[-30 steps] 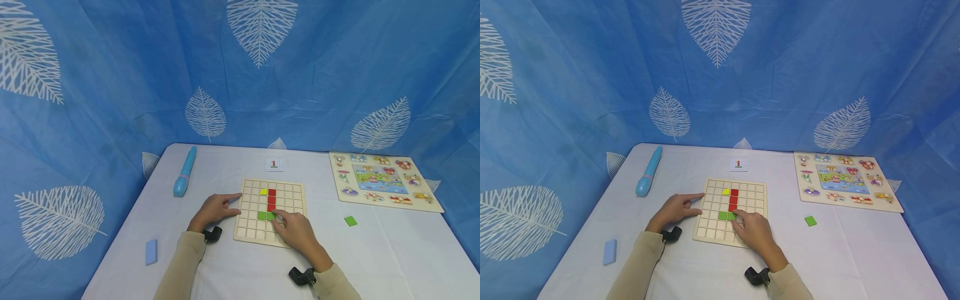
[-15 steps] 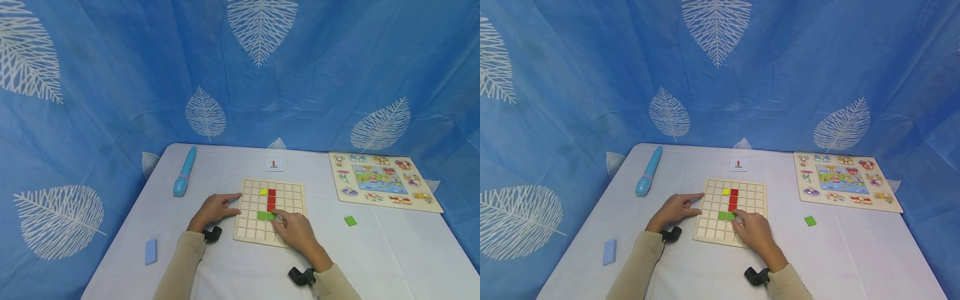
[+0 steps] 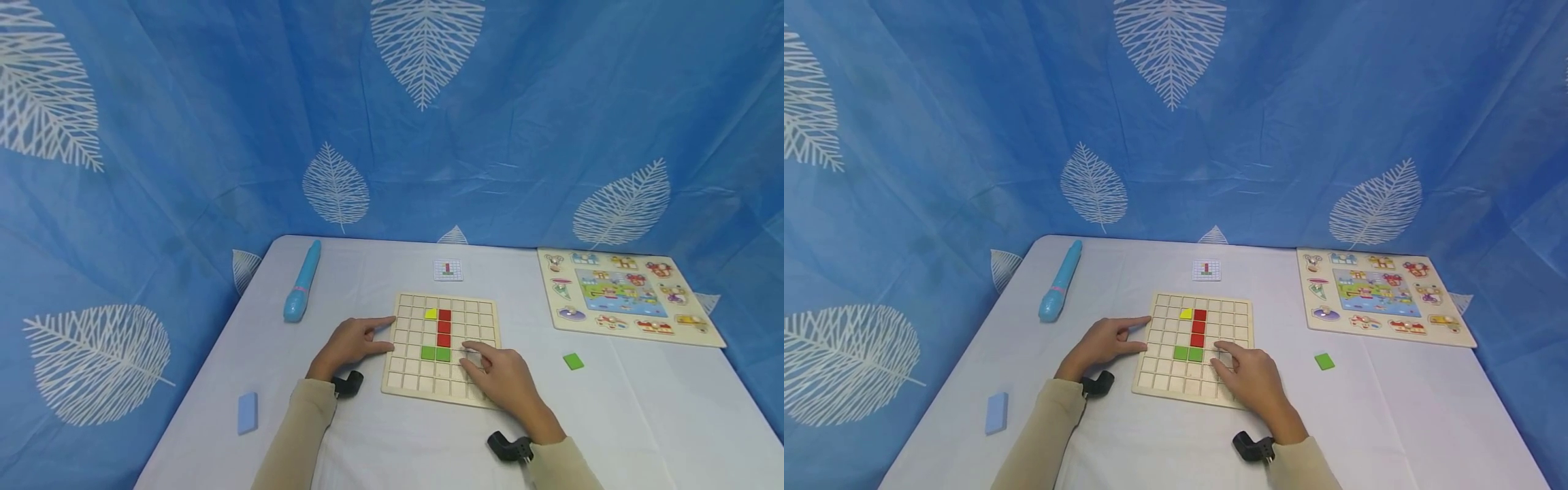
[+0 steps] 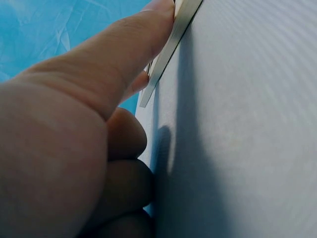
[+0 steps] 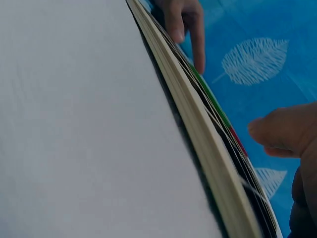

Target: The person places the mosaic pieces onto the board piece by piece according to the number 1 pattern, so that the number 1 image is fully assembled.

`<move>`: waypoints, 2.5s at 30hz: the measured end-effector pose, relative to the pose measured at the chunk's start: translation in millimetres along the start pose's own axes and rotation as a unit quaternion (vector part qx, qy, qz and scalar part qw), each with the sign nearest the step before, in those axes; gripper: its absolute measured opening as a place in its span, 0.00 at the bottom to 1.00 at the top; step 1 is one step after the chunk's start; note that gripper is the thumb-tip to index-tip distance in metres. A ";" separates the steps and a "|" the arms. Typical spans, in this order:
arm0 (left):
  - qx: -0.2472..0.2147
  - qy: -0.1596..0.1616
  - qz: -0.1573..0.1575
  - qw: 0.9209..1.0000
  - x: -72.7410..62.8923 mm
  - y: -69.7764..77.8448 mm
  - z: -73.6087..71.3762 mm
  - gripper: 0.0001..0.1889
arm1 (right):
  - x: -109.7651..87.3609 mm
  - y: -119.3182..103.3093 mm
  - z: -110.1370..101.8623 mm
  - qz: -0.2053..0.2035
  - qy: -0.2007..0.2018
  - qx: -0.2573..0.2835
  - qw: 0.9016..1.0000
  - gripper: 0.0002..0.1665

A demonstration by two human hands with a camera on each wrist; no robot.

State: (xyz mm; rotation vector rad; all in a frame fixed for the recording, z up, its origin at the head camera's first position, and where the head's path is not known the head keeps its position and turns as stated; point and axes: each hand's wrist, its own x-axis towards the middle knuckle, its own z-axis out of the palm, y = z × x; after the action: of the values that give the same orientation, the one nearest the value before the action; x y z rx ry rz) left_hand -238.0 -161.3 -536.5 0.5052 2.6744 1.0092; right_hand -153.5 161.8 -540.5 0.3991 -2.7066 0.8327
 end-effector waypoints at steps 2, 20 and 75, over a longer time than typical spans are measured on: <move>0.001 -0.001 -0.001 1.000 0.1 0.7 -0.1 0.33 | -1.9 4.7 -4.4 0.008 0.007 -0.004 1.000 0.17; 0.001 -0.002 -0.011 1.000 -2.0 3.0 -1.4 0.34 | -22.6 37.1 -26.6 0.043 0.078 -0.038 0.995 0.14; 0.006 0.000 -0.012 1.000 -0.8 3.6 -1.3 0.34 | -67.0 82.0 -86.7 0.298 0.061 -0.105 0.947 0.25</move>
State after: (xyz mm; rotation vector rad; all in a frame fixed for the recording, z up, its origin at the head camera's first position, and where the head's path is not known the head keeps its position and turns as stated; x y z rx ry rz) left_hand -236.9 -159.9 -533.0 0.4734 2.6815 0.9882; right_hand -103.6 289.2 -535.7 -0.5296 -2.7774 0.6577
